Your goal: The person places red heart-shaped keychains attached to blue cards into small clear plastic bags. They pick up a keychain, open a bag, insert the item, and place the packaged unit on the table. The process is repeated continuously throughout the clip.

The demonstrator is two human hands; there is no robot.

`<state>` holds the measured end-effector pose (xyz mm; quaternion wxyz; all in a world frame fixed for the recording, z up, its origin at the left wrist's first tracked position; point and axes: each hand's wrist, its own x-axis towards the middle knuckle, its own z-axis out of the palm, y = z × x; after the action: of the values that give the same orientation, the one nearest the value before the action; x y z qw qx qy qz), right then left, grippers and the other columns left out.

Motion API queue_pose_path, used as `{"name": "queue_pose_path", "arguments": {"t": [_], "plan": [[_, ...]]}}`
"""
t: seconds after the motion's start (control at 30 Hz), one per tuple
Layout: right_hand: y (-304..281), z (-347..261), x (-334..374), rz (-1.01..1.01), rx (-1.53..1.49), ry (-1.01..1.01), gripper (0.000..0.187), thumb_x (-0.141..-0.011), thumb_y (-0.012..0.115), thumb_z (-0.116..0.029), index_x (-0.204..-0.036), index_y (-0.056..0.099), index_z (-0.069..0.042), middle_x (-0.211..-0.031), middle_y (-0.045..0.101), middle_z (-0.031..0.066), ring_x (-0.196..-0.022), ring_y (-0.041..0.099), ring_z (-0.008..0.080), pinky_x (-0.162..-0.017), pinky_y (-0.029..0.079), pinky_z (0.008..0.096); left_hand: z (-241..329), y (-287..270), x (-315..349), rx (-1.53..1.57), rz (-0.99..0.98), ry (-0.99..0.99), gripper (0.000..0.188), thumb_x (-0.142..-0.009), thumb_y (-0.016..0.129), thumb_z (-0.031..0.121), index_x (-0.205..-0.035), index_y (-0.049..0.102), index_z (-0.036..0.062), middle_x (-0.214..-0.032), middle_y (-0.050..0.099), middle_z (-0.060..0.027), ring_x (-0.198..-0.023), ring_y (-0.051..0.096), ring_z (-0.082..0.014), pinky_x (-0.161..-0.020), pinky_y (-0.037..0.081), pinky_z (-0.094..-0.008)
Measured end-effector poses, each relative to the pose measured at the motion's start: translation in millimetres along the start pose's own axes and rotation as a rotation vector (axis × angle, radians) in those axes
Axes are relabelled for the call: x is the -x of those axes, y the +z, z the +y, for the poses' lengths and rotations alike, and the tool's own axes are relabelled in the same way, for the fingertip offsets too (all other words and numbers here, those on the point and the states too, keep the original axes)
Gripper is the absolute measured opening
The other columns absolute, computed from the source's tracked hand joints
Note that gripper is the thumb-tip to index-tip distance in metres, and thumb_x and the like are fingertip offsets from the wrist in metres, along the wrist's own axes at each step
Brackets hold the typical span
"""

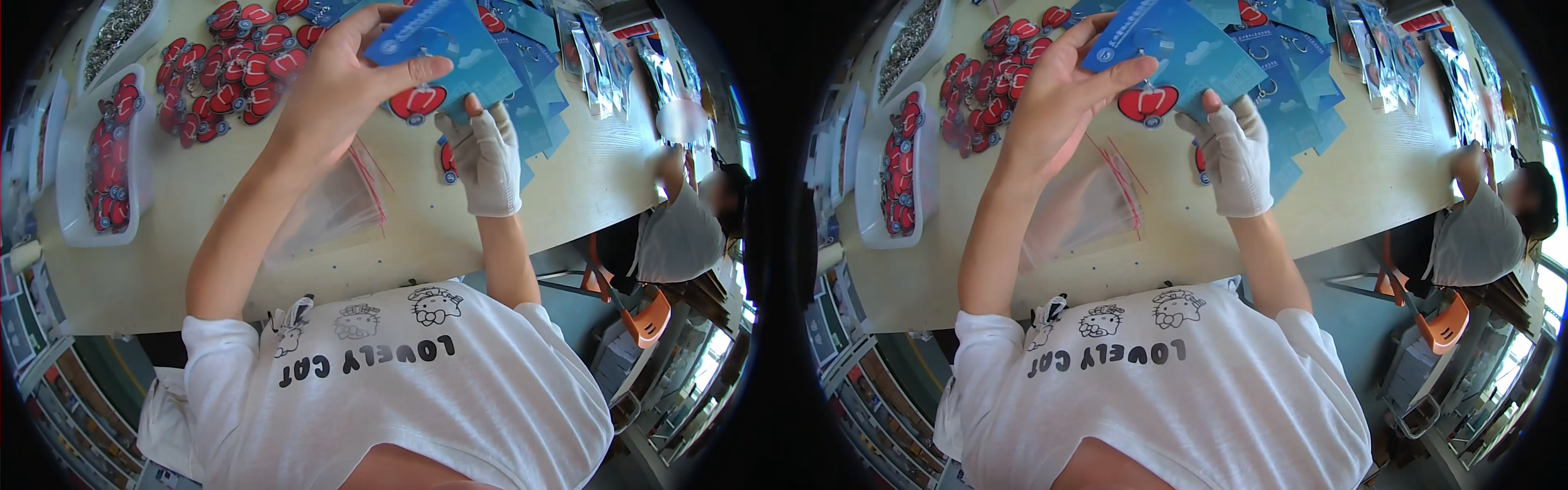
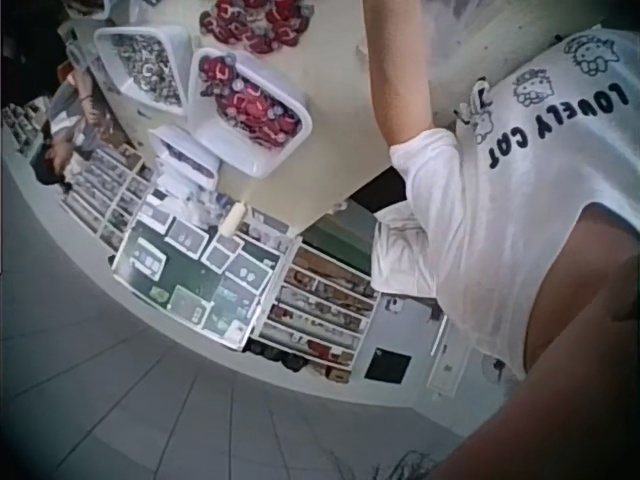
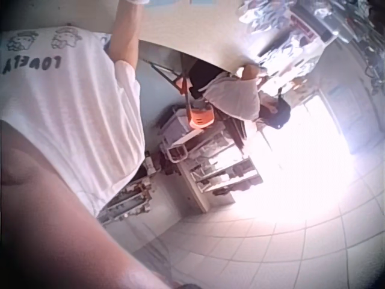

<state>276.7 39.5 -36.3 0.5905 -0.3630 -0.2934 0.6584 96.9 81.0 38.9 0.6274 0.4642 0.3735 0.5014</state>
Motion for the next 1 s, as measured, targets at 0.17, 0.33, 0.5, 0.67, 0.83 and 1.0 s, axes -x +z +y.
{"name": "queue_pose_path", "arguments": {"t": [0.17,0.33,0.5,0.67,0.83,1.0], "plan": [[32,24,-1,-0.253,-0.540,0.160,0.022,-0.094,0.053,-0.016,-0.114,0.053,-0.007,-0.128,0.053,0.0067,-0.127,0.044,0.0328,-0.101,0.040,0.0432,22,2,14,0.256,0.131,0.048,0.027,-0.091,0.059,0.007,-0.116,0.054,-0.0003,-0.106,0.062,-0.0068,-0.097,0.059,-0.0120,-0.087,0.046,-0.0281],[65,17,16,-0.172,-0.526,0.087,0.021,-0.096,0.049,-0.012,-0.115,0.049,-0.006,-0.118,0.058,0.0104,-0.107,0.058,0.0300,-0.087,0.049,0.0395,-9,-7,27,0.263,0.321,0.176,0.022,-0.094,0.053,0.006,-0.115,0.055,0.0028,-0.112,0.060,-0.0029,-0.102,0.056,-0.0113,-0.092,0.042,-0.0313],[30,10,4,0.154,0.044,0.009,0.023,-0.093,0.058,-0.016,-0.108,0.053,-0.001,-0.100,0.064,0.0099,-0.082,0.064,0.0171,-0.074,0.052,0.0289,-22,-50,56,-0.857,0.128,0.323,0.048,-0.076,0.076,0.019,-0.114,0.055,0.0004,-0.109,0.058,-0.0090,-0.104,0.053,-0.0226,-0.087,0.040,-0.0347],[4,-9,-8,0.124,0.416,-0.261,0.036,-0.092,0.061,-0.025,-0.114,0.053,0.002,-0.101,0.065,0.0099,-0.085,0.065,0.0162,-0.079,0.050,0.0259,-48,-82,96,-1.468,0.101,0.180,0.051,-0.068,0.080,0.025,-0.109,0.055,0.0049,-0.093,0.055,-0.0079,-0.092,0.052,-0.0221,-0.082,0.040,-0.0350],[-8,-6,-8,0.109,0.487,-0.201,0.035,-0.092,0.059,-0.022,-0.116,0.054,0.003,-0.104,0.064,0.0096,-0.087,0.065,0.0157,-0.079,0.050,0.0257,-40,-82,91,-1.051,0.093,-0.153,0.047,-0.065,0.079,0.005,-0.104,0.053,0.0042,-0.081,0.049,-0.0051,-0.075,0.047,-0.0151,-0.068,0.041,-0.0275],[-7,-8,-5,0.030,0.580,-0.099,0.033,-0.091,0.055,-0.013,-0.120,0.053,0.003,-0.103,0.064,0.0072,-0.084,0.063,0.0133,-0.077,0.049,0.0248,-42,-96,93,-0.866,0.121,-0.084,0.041,-0.068,0.076,-0.001,-0.102,0.053,0.0028,-0.081,0.048,-0.0019,-0.071,0.045,-0.0107,-0.068,0.041,-0.0252]]}}
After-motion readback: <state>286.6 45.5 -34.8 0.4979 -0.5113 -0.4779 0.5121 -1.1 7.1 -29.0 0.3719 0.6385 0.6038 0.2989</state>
